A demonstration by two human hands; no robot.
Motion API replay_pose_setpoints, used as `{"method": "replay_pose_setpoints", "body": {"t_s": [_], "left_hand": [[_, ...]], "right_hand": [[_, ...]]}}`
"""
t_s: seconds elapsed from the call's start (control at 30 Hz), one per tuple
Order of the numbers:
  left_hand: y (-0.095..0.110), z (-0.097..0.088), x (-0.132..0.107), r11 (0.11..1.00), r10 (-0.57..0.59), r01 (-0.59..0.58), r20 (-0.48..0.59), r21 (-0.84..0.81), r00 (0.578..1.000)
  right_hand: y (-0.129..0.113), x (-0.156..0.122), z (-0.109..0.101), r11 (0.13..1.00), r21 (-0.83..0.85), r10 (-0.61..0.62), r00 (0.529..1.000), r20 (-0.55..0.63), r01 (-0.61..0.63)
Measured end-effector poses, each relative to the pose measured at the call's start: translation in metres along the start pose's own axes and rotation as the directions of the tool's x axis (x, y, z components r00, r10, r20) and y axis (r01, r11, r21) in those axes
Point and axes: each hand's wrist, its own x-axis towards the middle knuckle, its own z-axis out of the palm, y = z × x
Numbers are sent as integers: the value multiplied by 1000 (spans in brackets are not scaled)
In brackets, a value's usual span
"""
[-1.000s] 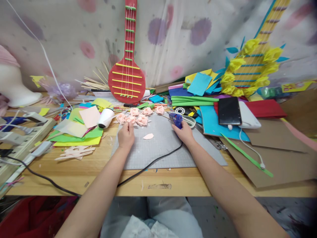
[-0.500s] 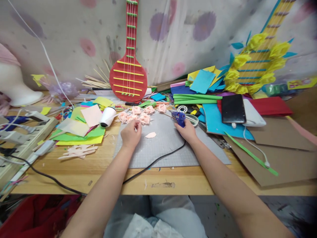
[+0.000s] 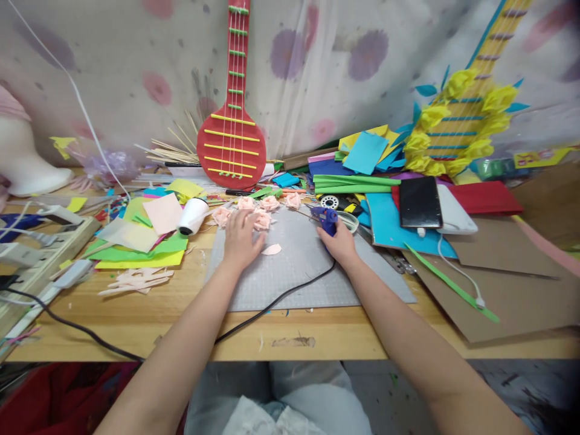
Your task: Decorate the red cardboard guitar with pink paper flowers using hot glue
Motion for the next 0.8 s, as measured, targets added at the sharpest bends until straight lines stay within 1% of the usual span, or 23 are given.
{"method": "replay_pose_setpoints", "body": {"t_s": [0.03,0.07,0.1,0.13,0.23,0.3,0.4,0.5,0.67,0.8], "left_hand": [[7,2,0,999,40,-38,74,-19,996],[13,3,-1,998,57,-52,143,-39,988],[18,3,-2,998,42,-33,193,-49,980],[21,3,-3,999,3,7,224,-45,974],[23,0,-8,988,-154,152,246,30,957],[21,-3,-11,982,-187,171,277,78,943],[19,-7,-14,983,-175,148,335,106,926],[21,-7,-16,988,-154,136,372,74,915],[24,-5,-15,989,-134,148,376,-7,917],[25,-5,-14,990,-92,127,400,-61,912]], "right_hand": [[0,0,0,1000,3,19,1000,-17,-19],[0,0,-1,999,6,38,999,-33,-38],[0,0,-1,999,9,53,998,-46,-53],[0,0,-2,998,12,63,997,-53,-62],[0,0,-2,998,26,64,996,-63,-62],[0,1,-2,998,40,52,996,-66,-50],[1,1,-1,998,59,35,998,-60,-31],[2,2,-1,997,73,39,998,-51,-35],[0,1,-1,993,97,72,996,-44,-68],[-1,1,-2,991,107,84,995,-54,-78]]}}
